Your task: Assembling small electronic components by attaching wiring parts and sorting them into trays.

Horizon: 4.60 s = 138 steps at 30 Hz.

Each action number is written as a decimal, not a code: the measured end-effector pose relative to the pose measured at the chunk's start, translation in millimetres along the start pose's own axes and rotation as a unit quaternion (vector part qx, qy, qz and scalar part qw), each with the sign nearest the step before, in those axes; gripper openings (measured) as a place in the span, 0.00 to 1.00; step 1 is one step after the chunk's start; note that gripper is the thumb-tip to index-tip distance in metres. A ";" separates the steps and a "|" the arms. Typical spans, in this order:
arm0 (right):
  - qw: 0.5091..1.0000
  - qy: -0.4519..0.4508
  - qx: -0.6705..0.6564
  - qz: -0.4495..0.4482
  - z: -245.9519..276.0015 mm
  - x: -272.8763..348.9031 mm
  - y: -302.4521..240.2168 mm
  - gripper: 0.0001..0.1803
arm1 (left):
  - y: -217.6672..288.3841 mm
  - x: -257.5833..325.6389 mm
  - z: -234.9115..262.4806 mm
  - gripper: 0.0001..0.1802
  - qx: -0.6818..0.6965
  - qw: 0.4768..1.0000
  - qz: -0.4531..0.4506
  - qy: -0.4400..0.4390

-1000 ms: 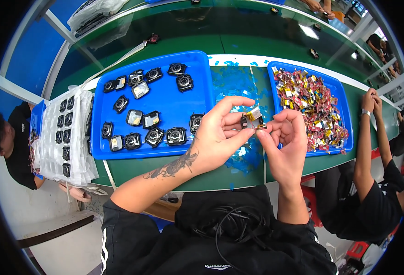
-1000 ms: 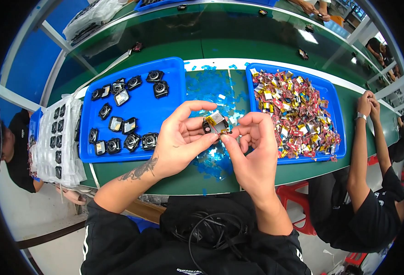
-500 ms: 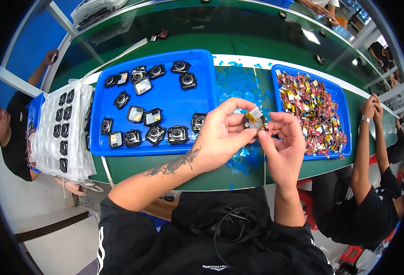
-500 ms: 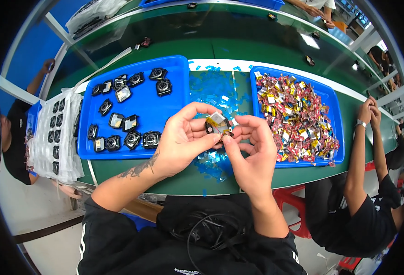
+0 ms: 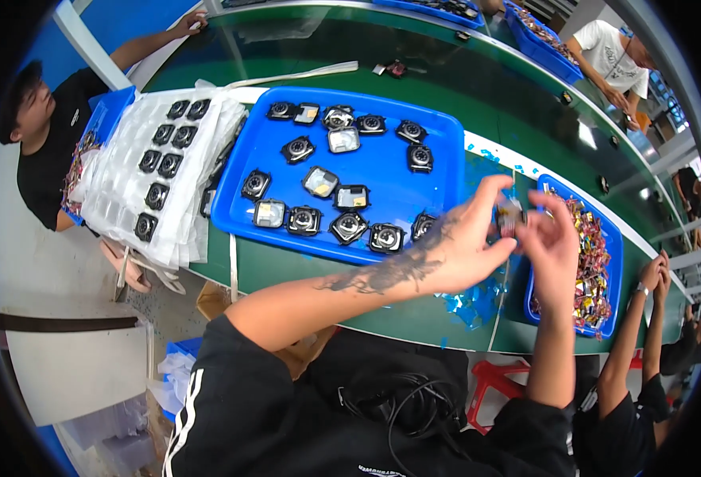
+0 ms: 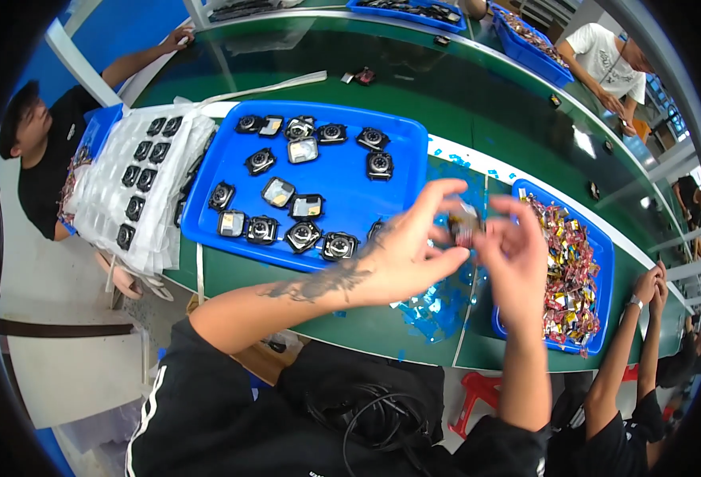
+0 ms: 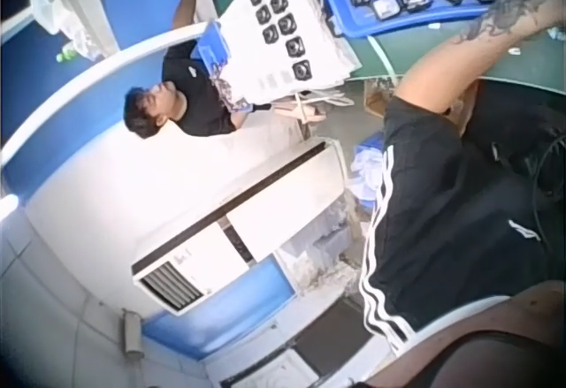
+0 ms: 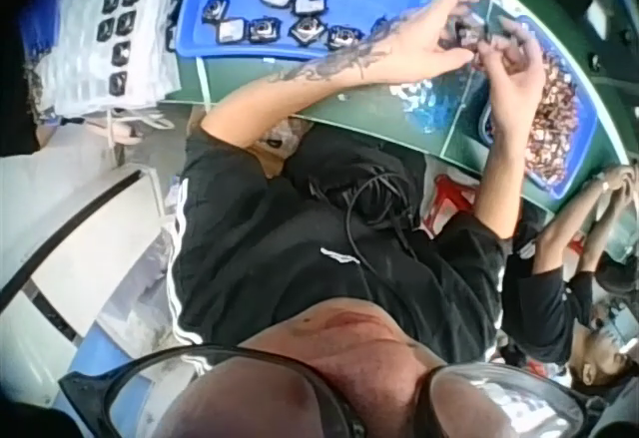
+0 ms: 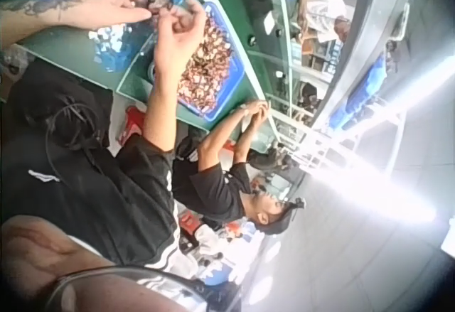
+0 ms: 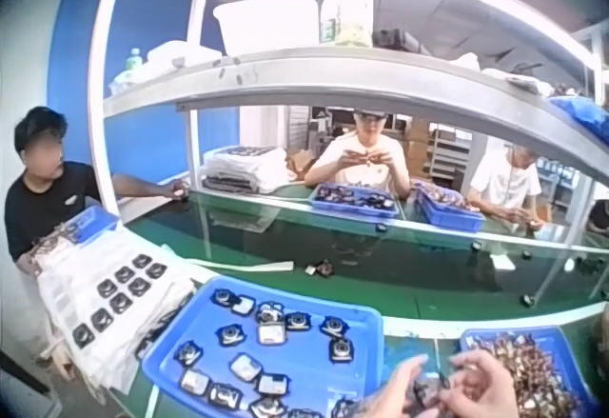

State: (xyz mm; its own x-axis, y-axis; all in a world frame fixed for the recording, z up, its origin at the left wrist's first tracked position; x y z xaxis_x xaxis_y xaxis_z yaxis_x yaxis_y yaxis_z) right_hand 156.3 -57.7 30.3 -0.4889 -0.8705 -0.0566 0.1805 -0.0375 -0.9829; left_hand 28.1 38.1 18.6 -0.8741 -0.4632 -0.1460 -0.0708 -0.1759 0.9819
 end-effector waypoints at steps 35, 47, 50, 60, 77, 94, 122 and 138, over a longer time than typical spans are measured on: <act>0.899 0.077 0.427 0.065 122.8 -50.7 -1.7 0.06 | 4.6 -21.5 16.8 0.22 0.292 0.951 0.091 -0.045; 0.972 0.189 0.135 0.034 129.3 29.8 10.7 0.05 | 6.2 -4.0 1.5 0.16 -0.173 0.977 -0.114 -0.048; 0.979 0.059 -0.194 0.020 85.5 41.7 6.6 0.05 | 16.4 0.0 -4.4 0.16 -0.208 0.962 -0.170 -0.050; 0.973 -0.052 -0.213 0.072 14.7 51.5 2.7 0.05 | -5.6 -2.8 -18.2 0.08 0.058 0.974 0.042 -0.217; 0.858 -0.023 0.302 0.415 -9.1 71.3 -23.5 0.12 | -18.4 3.2 -17.3 0.07 0.263 0.950 0.124 -0.114; 0.993 0.055 0.036 0.100 0.1 53.8 -1.0 0.06 | -2.4 10.2 -20.0 0.09 -0.001 0.997 -0.063 -0.049; 0.991 0.087 0.010 0.106 19.5 63.0 5.5 0.06 | -10.0 2.4 -13.5 0.17 0.044 0.994 0.025 -0.100; 0.955 0.131 0.202 0.171 -17.9 44.5 -22.6 0.08 | -5.6 11.6 -23.8 0.30 0.241 0.967 0.023 -0.079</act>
State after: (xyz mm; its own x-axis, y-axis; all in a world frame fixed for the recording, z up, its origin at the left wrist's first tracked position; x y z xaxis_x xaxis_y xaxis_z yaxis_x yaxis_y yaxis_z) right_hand 115.3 -86.8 46.8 -0.5292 -0.7150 -0.4568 0.6566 -0.0041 -0.7542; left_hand 29.8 13.0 8.6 -0.9415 -0.3157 -0.1180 -0.2125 0.2843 0.9349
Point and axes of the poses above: each hand's wrist, its own x-axis away from the middle knuckle, its own z-axis out of the back of the hand, y = z × x, the point moved 4 cm from there along -x, towards the middle knuckle, and after that the axes turned 5 degrees about -y, right-handed, at the moved point
